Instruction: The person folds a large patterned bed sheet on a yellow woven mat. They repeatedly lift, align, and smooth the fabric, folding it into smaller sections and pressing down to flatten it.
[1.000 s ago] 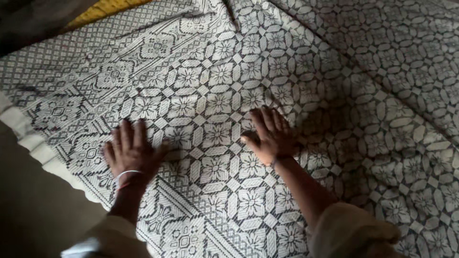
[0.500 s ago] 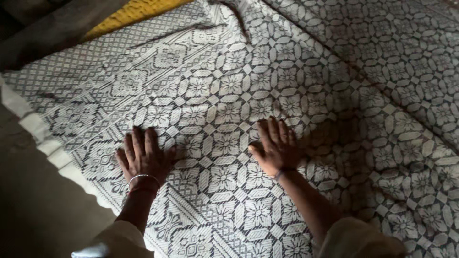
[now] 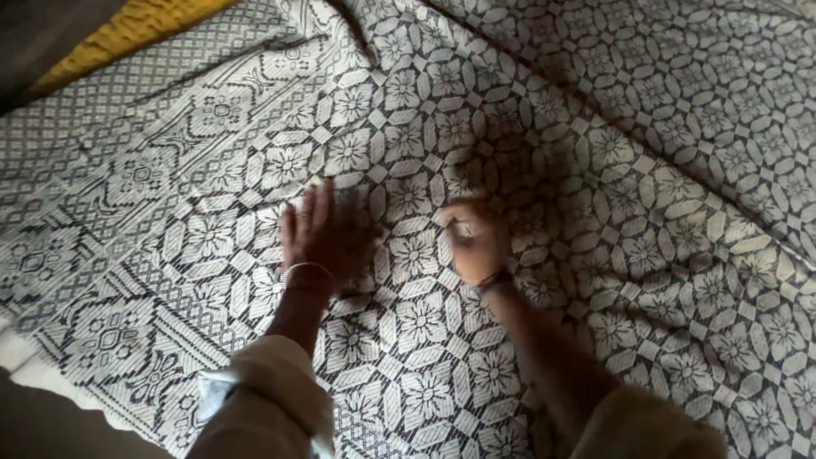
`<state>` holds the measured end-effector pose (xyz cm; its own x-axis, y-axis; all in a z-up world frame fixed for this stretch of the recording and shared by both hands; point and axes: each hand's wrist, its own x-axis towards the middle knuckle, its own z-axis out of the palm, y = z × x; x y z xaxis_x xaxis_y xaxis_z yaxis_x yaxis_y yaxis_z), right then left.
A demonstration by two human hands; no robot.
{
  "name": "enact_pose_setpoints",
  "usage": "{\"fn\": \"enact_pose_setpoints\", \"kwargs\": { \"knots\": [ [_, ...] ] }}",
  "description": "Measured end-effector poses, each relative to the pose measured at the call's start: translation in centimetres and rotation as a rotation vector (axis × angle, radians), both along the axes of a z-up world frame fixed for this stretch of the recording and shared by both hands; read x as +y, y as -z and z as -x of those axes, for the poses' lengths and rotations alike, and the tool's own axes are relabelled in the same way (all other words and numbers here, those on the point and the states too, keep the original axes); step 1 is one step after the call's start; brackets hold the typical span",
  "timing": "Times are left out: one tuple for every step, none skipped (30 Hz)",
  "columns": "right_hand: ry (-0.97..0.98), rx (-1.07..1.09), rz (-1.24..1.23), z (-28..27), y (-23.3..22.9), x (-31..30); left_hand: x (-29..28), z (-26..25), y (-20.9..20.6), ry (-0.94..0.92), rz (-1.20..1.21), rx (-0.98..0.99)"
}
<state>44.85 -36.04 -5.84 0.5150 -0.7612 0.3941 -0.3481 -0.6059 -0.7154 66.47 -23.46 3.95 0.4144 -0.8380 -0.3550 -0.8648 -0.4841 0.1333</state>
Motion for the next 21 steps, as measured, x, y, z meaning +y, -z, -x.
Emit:
{"fn": "enact_pose_setpoints", "kwargs": {
  "knots": [
    [0.076,0.096,-0.007,2.2,-0.2,-1.7,0.0,-0.8,-0.3,-0.039,-0.047,0.007],
    [0.153,0.189,-0.008,3.9,-0.7,-3.4,-0.1,-1.6,-0.3,-0.077,-0.088,0.010],
    [0.248,0.298,0.167,5.8,-1.4,-4.2,0.2,-2.5,0.0,-0.075,-0.042,-0.043],
    [0.341,0.408,0.346,7.5,-2.5,-4.9,0.7,-3.2,0.6,-0.075,0.008,-0.094],
    [0.279,0.397,0.324,8.3,-3.3,-5.0,0.9,-3.8,1.4,-0.077,0.058,-0.146],
    [0.219,0.384,0.300,8.9,-4.0,-4.5,0.8,-4.2,2.3,-0.113,0.095,-0.112],
    [0.159,0.371,0.276,9.2,-4.7,-3.9,0.7,-4.6,3.2,-0.149,0.132,-0.078],
    [0.107,0.503,0.343,9.1,-5.3,-2.7,0.9,-4.9,3.8,-0.188,0.162,-0.045],
    [0.054,0.634,0.409,9.1,-6.0,-1.4,1.1,-4.8,4.4,-0.170,0.221,-0.090],
    [0.002,0.764,0.475,8.4,-6.6,-0.4,1.0,-4.6,4.5,-0.149,0.283,-0.136],
    [0.049,0.724,0.517,7.4,-7.1,0.2,0.9,-4.6,4.2,-0.128,0.344,-0.182],
    [0.099,0.692,0.558,6.7,-7.6,0.7,0.5,-4.2,3.6,-0.142,0.334,-0.159],
    [0.148,0.659,0.600,6.2,-8.1,1.2,0.1,-3.6,2.8,-0.156,0.324,-0.135],
    [0.085,0.613,0.508,6.0,-8.6,1.7,-0.2,-2.8,1.9,-0.172,0.309,-0.112],
    [0.025,0.564,0.416,6.2,-9.0,2.2,-0.7,-1.6,1.2,-0.117,0.240,0.000],
    [-0.033,0.509,0.332,6.2,-9.3,2.1,-1.7,-0.1,0.8,-0.059,0.178,0.106],
    [-0.040,0.458,0.250,6.4,-9.2,2.1,-2.3,0.7,0.7,0.001,0.117,0.211],
    [-0.043,0.411,0.164,7.0,-8.8,2.5,-2.4,1.6,1.3,0.114,0.337,0.076],
    [-0.046,0.362,0.079,7.9,-8.0,2.9,-2.5,3.0,2.4,0.229,0.557,-0.058],
    [-0.006,0.355,0.152,8.5,-6.9,3.5,-2.7,3.9,3.8,0.345,0.775,-0.188],
    [0.034,0.347,0.225,8.9,-5.5,4.1,-2.9,4.3,5.3,0.340,0.741,-0.155]
  ]
}}
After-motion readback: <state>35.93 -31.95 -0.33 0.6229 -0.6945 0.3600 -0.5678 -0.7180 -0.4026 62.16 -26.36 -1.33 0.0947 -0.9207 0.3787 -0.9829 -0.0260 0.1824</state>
